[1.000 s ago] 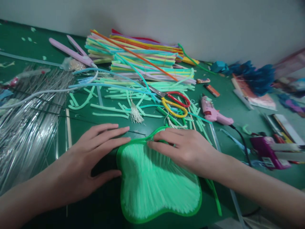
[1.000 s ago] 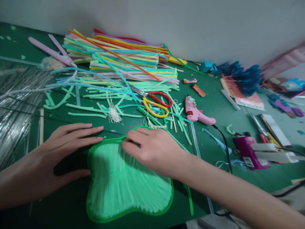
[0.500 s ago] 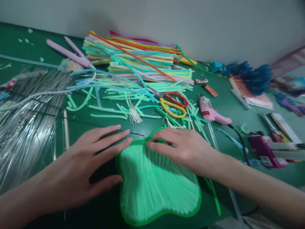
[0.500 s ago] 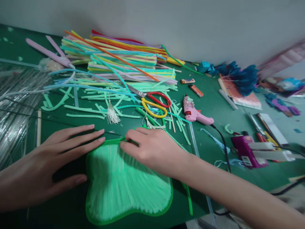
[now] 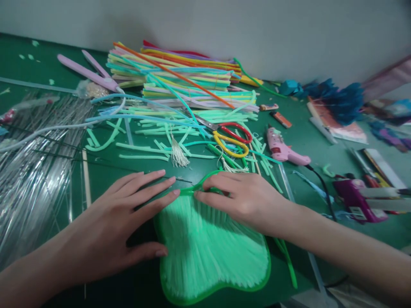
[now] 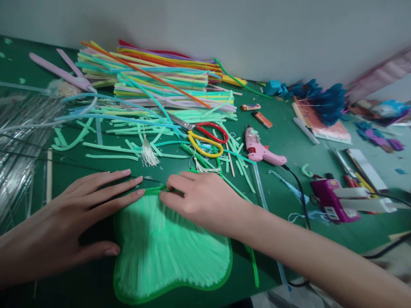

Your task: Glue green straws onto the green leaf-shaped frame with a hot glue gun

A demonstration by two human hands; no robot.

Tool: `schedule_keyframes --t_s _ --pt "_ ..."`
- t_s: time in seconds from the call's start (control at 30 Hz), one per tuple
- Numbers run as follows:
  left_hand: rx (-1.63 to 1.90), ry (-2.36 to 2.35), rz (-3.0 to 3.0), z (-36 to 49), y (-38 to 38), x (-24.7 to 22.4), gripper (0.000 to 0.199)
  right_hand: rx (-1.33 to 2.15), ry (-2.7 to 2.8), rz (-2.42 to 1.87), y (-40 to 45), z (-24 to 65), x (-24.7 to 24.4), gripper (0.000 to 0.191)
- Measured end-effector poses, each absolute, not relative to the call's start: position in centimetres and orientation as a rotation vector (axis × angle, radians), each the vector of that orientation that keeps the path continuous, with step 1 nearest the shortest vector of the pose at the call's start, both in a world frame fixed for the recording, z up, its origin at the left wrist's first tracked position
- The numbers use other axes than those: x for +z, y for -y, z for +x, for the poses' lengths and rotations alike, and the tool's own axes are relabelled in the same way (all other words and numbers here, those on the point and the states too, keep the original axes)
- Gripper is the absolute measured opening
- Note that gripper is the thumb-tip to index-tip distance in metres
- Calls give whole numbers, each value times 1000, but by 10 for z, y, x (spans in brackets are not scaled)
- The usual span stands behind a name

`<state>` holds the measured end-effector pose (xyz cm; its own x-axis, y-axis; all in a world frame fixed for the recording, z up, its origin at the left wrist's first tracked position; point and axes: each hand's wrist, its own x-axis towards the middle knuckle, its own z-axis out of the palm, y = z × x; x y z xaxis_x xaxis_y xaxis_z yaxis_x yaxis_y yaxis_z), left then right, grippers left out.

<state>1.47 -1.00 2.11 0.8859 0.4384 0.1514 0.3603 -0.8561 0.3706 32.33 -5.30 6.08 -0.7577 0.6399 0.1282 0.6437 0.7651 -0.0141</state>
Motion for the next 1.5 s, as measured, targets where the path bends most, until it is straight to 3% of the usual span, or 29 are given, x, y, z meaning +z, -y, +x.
schedule_keyframes --t_s 0.47,1.23,1.4,1.5 --pt "337 -599 2786 16 10 20 81 -91 2787 -1028 61 335 64 40" --pt "331 -564 2806 13 9 19 83 -166 2804 -1031 54 339 66 33" --pt "326 -604 2740 10 10 24 95 -189 2806 -1031 52 338 67 33" --pt "384 -654 2711 7 10 25 79 -196 2808 -1033 51 337 67 32"
